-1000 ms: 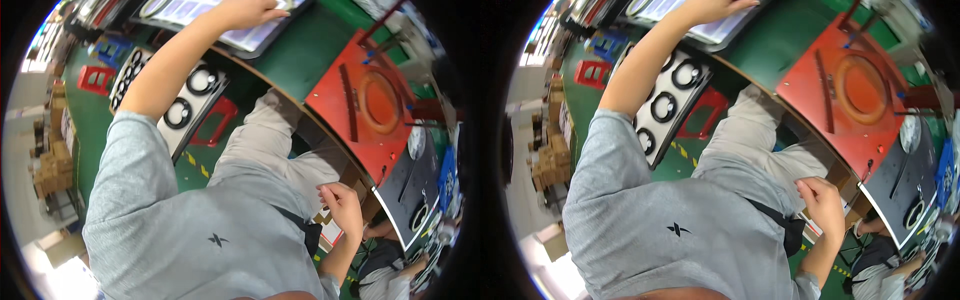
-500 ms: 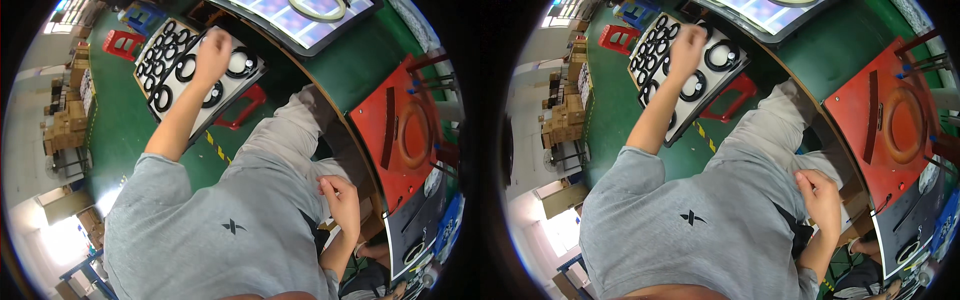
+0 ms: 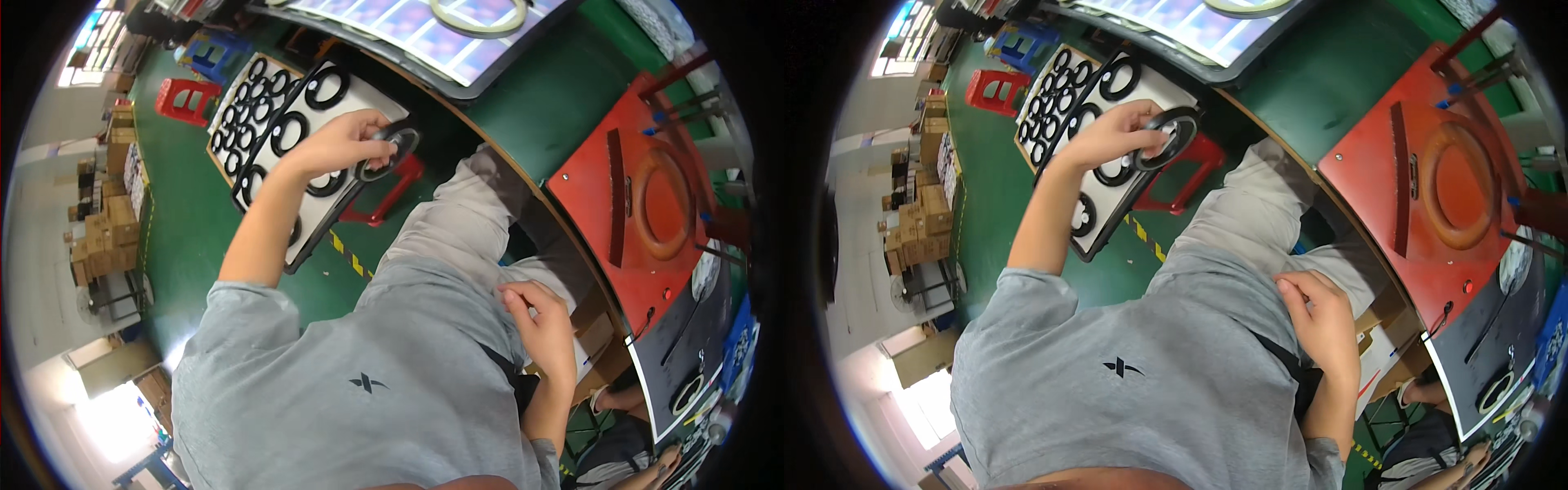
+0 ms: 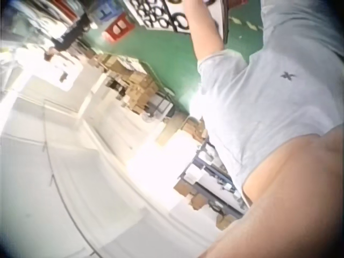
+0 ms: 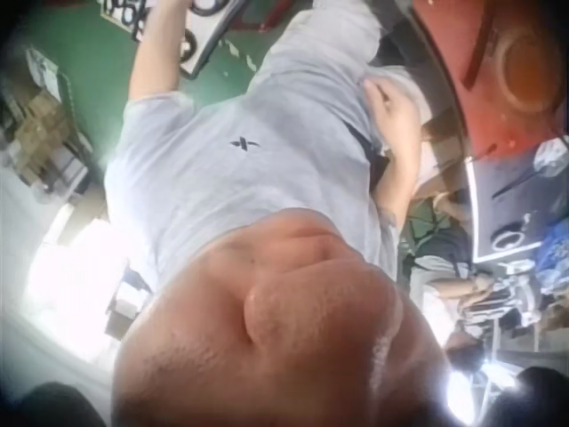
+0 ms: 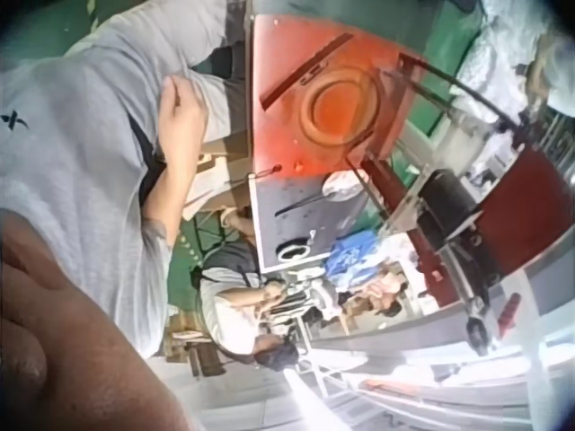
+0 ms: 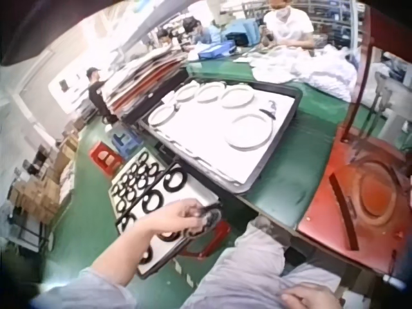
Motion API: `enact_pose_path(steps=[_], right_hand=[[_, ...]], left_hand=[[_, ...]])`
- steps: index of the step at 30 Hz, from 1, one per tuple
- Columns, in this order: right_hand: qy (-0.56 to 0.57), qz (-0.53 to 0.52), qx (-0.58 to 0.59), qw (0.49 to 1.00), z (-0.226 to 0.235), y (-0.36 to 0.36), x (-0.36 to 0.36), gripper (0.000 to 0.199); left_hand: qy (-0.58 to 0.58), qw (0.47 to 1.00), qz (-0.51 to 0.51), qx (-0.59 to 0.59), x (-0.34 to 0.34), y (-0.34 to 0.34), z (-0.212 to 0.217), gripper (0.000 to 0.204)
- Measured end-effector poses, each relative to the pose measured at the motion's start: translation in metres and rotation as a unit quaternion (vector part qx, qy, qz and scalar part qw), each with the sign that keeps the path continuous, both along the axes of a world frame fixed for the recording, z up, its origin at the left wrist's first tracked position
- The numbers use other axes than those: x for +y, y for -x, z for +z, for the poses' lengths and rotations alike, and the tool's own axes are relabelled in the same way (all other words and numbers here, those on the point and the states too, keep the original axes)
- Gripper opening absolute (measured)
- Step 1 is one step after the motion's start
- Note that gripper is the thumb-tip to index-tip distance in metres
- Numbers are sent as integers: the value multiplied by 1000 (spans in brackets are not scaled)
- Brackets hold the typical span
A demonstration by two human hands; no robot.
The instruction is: Apply lubricant to a ring gear using a brush and place it into an assembly fixture on a workbench.
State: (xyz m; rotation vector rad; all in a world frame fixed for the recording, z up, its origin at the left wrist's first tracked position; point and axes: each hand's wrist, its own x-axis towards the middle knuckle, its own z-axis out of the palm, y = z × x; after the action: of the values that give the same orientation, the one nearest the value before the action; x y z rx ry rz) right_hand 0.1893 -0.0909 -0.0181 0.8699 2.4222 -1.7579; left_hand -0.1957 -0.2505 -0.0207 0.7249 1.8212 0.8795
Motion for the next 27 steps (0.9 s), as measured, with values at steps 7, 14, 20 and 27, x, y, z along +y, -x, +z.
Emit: enact_pose_path(steps=[7, 14, 20, 27], right_hand=[[-37, 17, 123, 992, 22, 15, -2, 12], [-109, -60, 179, 976, 61, 7, 6, 12], [-116, -256, 220, 934, 72, -16, 22, 13], [-436, -320, 205, 816, 69, 2, 64, 19]], left_hand=[[-333, 941, -4, -59, 85, -102, 110, 35], [-530, 796, -222, 187, 184, -199, 66, 50], [-506, 773, -250, 290, 226, -216, 34, 43], [-578, 764, -167, 234, 224, -184, 59, 22]])
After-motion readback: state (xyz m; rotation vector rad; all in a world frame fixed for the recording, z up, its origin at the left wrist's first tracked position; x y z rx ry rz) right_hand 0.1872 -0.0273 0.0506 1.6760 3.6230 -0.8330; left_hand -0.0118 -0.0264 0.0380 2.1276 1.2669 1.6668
